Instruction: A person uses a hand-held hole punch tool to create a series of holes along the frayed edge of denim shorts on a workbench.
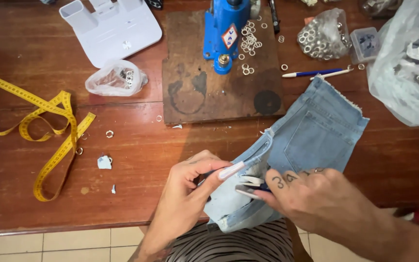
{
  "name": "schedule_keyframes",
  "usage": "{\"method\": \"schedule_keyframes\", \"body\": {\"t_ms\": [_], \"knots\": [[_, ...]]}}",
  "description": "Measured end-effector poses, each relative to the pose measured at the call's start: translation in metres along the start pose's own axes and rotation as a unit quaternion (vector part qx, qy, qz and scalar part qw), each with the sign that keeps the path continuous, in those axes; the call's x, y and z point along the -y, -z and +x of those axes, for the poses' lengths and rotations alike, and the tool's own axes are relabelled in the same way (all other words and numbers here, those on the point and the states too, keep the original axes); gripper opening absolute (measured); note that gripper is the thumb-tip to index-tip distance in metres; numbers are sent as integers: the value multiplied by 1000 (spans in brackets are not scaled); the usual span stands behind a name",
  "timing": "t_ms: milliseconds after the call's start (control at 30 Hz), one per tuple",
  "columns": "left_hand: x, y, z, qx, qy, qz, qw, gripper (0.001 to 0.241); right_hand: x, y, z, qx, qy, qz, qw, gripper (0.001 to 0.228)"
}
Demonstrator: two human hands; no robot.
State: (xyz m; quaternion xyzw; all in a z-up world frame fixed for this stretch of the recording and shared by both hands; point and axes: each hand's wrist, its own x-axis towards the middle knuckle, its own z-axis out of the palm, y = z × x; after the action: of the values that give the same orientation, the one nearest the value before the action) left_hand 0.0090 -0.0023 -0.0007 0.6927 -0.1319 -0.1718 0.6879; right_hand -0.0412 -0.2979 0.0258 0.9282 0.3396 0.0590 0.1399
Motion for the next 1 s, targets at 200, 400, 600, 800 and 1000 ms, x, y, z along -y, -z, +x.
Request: {"method": "schedule_keyframes", "body": {"t_ms": [200, 400, 600, 800, 1000], "knots": [[-1, 0, -2, -15, 35, 0, 999, 27, -3, 0, -11, 55, -1, 63, 996, 51], [-9, -6, 0, -28, 58, -23, 998, 27, -8, 9, -7, 120, -14, 65, 991, 52], [-5, -8, -2, -23, 46, -40, 998, 27, -4, 10, -3, 148, -22, 81, 986, 52], [12, -6, -4, -21, 66, -54, 996, 32, 4, -7, -8, 92, -33, 61, 993, 52], [15, -7, -3, -26, 53, -67, 996, 28, 7, -31, -15, 63, -17, 91, 994, 46]]}}
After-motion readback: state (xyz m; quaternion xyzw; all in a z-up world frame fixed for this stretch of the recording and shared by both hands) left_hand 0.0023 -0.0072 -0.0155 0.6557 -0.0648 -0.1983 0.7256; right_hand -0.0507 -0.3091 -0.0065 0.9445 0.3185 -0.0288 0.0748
